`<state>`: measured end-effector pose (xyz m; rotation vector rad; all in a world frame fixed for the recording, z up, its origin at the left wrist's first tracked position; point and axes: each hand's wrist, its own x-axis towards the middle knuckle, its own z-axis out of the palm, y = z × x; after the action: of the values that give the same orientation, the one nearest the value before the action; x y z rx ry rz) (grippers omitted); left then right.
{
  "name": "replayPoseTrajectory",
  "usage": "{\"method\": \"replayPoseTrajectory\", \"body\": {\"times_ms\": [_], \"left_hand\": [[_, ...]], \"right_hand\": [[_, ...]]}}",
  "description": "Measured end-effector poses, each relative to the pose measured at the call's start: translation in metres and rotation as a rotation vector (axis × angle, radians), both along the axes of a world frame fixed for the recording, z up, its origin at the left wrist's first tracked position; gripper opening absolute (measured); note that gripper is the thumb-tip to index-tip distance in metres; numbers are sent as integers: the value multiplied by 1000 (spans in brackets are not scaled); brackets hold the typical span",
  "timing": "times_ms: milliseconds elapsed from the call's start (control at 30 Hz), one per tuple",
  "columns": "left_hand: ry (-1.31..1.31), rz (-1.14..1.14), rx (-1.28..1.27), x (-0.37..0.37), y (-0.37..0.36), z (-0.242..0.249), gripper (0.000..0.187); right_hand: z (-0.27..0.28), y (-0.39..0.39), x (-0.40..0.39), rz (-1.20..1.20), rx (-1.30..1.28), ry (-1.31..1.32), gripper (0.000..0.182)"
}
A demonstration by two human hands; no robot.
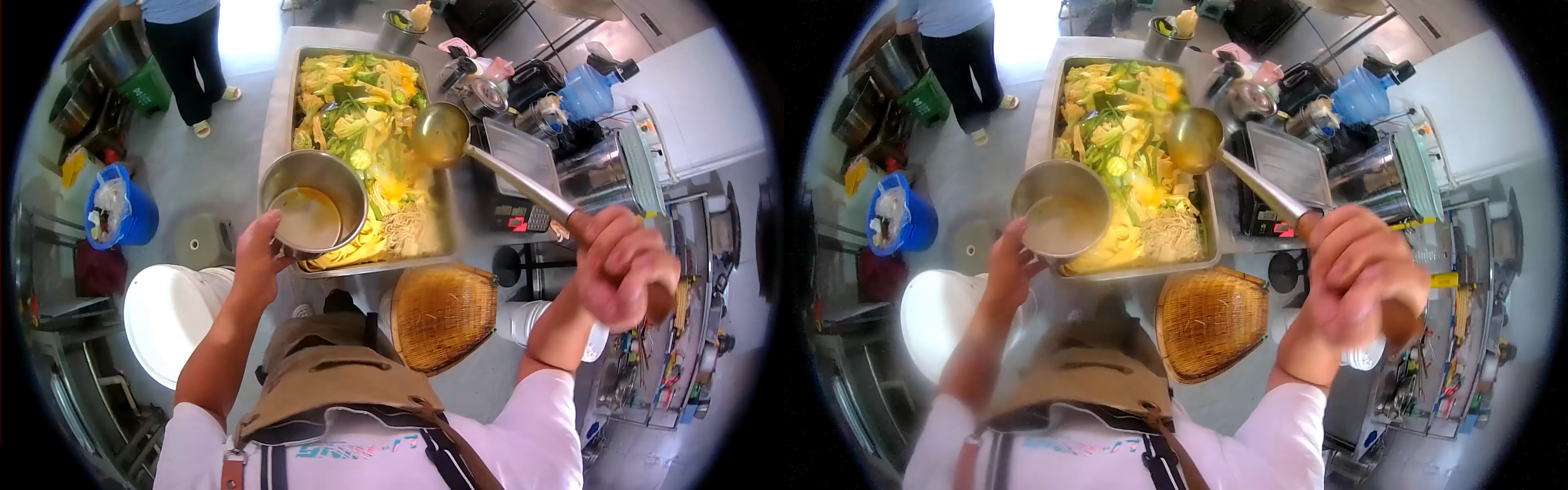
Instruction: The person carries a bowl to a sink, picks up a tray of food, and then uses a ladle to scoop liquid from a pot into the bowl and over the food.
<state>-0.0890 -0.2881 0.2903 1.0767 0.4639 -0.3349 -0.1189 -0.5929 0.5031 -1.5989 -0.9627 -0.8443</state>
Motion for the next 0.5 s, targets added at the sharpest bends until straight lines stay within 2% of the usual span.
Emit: {"method": "replayPoseTrajectory", "body": {"times_ms": [167,300,367,500], "left_hand": [[16,-58,85,11,-14,-23,46],[-20,-110,143,20,-38,-21,51],[-30,-111,147,25,-59,-32,51],[-89,-222,182,7,-99,-14,46]], "right_hand": [[-24,-51,-11,-460,830,-57,6],[-23,-71,-59,-581,1023,-81,11],[-13,-76,-90,-551,1062,-63,16],[10,-90,-168,-555,1084,-132,19]]}}
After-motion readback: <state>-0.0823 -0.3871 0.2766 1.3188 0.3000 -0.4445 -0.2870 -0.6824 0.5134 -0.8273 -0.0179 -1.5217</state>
